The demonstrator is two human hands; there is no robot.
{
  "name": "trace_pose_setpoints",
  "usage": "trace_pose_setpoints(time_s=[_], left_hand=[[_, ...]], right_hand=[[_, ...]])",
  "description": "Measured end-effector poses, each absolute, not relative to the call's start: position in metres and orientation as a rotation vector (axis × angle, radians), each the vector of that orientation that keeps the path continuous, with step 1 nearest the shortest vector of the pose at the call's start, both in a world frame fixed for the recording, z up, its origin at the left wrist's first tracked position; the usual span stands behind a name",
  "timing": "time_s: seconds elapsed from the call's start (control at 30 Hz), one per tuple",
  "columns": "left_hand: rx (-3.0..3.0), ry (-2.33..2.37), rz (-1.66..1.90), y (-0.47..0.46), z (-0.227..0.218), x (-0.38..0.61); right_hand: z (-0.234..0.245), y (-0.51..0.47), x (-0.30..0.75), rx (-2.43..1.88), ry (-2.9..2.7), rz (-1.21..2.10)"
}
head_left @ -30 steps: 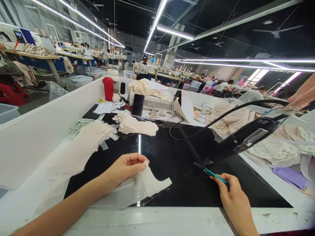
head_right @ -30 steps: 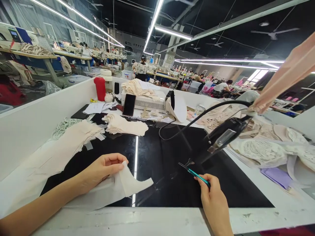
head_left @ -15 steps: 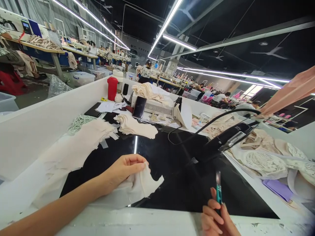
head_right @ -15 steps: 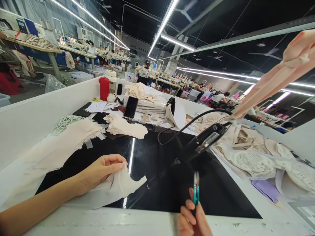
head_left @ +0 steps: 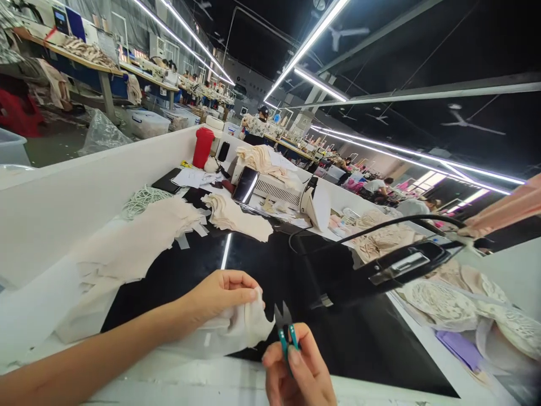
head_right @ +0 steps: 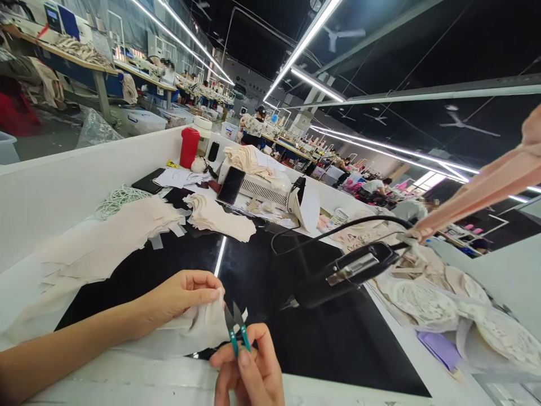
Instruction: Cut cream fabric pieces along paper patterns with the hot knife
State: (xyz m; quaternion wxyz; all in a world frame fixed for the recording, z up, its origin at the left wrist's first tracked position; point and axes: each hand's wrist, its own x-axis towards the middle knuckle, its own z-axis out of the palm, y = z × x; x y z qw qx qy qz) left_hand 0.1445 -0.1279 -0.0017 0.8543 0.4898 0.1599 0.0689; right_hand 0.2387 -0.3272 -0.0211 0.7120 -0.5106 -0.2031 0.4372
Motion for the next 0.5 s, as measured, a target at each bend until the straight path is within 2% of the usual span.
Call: trace_pose_setpoints(time_s=[0.5], left_hand=[[0.936, 0.355, 0.119, -0.129, 0.0, 0.144]], right_hand=[[-0.021, -0.318, 0.227, -0.974, -0.332, 0.919]])
